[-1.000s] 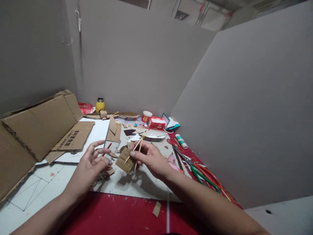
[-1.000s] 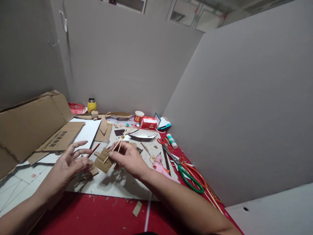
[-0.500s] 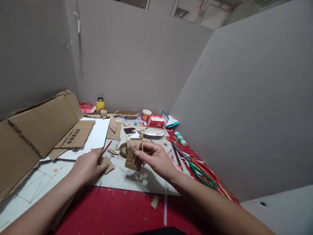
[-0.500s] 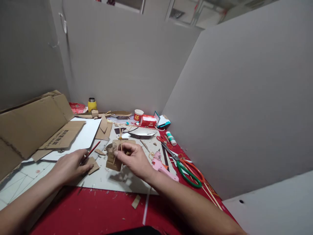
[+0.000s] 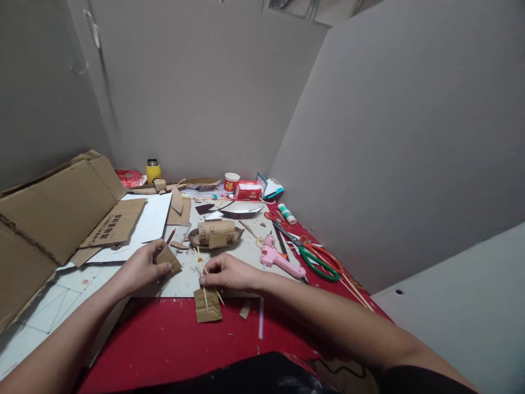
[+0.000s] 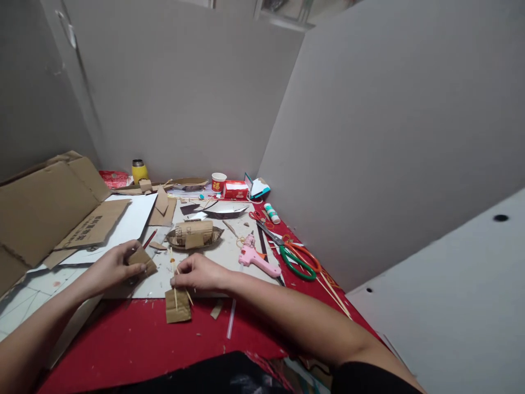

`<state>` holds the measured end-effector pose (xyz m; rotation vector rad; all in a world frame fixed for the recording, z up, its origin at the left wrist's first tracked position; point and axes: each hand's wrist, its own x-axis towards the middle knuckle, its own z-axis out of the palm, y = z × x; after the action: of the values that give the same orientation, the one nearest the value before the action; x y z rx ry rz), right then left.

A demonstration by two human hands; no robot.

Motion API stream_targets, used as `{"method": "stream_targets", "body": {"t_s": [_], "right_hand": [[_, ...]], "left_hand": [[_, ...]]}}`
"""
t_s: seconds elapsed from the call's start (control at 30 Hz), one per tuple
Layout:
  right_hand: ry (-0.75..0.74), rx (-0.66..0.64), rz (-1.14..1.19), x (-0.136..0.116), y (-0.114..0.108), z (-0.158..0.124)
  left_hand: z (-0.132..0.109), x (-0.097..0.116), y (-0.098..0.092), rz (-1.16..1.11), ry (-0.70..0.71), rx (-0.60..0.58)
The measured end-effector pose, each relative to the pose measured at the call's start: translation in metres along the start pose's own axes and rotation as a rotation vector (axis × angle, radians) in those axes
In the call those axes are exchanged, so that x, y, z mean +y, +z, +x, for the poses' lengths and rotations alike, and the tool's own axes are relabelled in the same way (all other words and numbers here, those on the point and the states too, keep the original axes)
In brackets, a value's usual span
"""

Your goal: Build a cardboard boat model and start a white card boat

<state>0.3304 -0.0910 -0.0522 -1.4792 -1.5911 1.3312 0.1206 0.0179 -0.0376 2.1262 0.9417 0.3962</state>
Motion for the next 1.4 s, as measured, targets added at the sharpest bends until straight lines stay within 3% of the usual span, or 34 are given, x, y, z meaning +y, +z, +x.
{"method": "stream_targets", "body": {"t_s": [0.17, 0.3, 0.37, 0.43, 0.5, 0.57, 0.9, 1.0, 1.07, 1.2, 1.3, 1.33, 1.4], "right_hand": [[-0.031, 0.133, -0.197, -0.004, -0.004, -0.004], [-0.121, 0.416, -0.522, 0.006, -0.031, -0.044], [-0.068, 0.574, -0.694, 0.019, -0.049, -0.071], [0.077, 0.694, -0.899, 0.034, -0.066, -0.095], [0.248, 0.635, -1.036, 0.049, -0.078, -0.111], [0.311, 0.588, -1.068, 0.059, -0.085, -0.118], [0.282, 0.580, -1.096, 0.074, -0.082, -0.118], [0.216, 0.675, -1.044, 0.082, -0.087, -0.127], [0.130, 0.787, -0.891, 0.081, -0.091, -0.135], [-0.027, 1.122, -0.242, 0.067, -0.093, -0.148], [-0.047, 1.056, 0.143, 0.055, -0.091, -0.145], [-0.033, 1.022, 0.153, 0.053, -0.092, -0.141], [-0.012, 0.997, -0.076, 0.050, -0.097, -0.132]], "left_hand": [[0.004, 0.000, -0.005, -0.396, -0.131, -0.006], [0.005, 0.003, -0.006, -0.569, -0.209, 0.058], [0.004, 0.006, -0.006, -0.603, -0.218, 0.063], [0.003, 0.008, -0.005, -0.630, -0.212, 0.056], [0.002, 0.009, -0.004, -0.651, -0.194, 0.052], [0.002, 0.008, -0.003, -0.658, -0.169, 0.072], [0.005, 0.003, -0.004, -0.799, -0.146, 0.206], [0.005, 0.001, -0.002, -0.793, -0.142, 0.206], [0.006, 0.000, 0.000, -0.778, -0.149, 0.188], [0.006, 0.001, 0.005, -0.782, -0.181, 0.181], [0.006, 0.004, 0.006, -0.795, -0.207, 0.187], [0.006, 0.005, 0.007, -0.793, -0.211, 0.184], [0.005, 0.008, 0.006, -0.778, -0.219, 0.170]]}}
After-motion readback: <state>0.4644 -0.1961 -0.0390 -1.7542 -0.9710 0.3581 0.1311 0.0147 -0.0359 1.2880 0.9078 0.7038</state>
